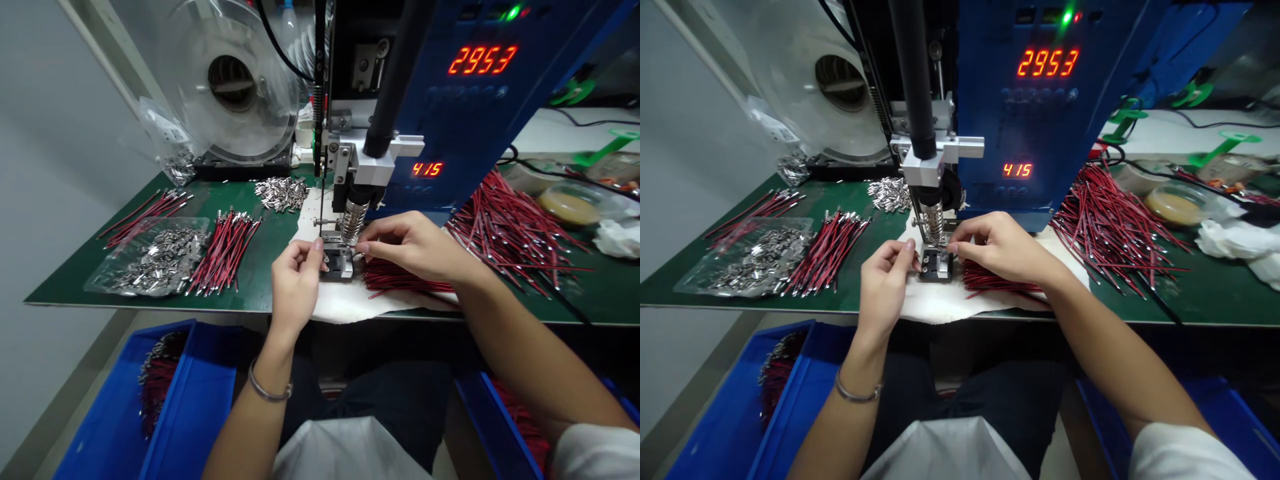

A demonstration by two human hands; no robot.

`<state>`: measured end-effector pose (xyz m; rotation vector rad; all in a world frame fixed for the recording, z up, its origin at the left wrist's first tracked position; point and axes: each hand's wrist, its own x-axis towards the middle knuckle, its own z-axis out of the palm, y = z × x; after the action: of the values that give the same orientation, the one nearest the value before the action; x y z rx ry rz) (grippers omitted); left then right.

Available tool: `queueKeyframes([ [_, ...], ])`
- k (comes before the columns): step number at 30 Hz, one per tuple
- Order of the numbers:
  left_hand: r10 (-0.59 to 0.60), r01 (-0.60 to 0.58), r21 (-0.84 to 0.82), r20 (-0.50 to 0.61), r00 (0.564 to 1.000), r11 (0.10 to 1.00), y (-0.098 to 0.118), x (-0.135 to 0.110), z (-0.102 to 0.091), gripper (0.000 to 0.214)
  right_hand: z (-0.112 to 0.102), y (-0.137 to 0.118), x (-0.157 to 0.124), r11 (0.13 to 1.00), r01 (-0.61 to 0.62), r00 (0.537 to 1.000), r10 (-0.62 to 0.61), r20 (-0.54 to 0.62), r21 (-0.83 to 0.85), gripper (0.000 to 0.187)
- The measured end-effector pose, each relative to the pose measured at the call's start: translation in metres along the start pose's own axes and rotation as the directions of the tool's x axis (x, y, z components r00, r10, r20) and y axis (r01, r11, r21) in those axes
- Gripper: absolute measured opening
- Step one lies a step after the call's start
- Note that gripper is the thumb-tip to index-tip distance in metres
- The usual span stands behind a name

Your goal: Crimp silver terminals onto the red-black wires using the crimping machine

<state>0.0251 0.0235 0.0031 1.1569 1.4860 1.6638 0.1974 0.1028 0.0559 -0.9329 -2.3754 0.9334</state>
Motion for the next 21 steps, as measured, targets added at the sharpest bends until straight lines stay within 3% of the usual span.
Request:
queueKeyframes([
  [21, 0.005, -0.005, -0.005, 0.0, 1.0, 1.0, -0.0003, -0.0006, -0.0009, 0.028, -0.0016, 0.001, -0.0031, 0.998, -0.008, 0.999, 0.006, 0.032, 0.057, 0.026],
])
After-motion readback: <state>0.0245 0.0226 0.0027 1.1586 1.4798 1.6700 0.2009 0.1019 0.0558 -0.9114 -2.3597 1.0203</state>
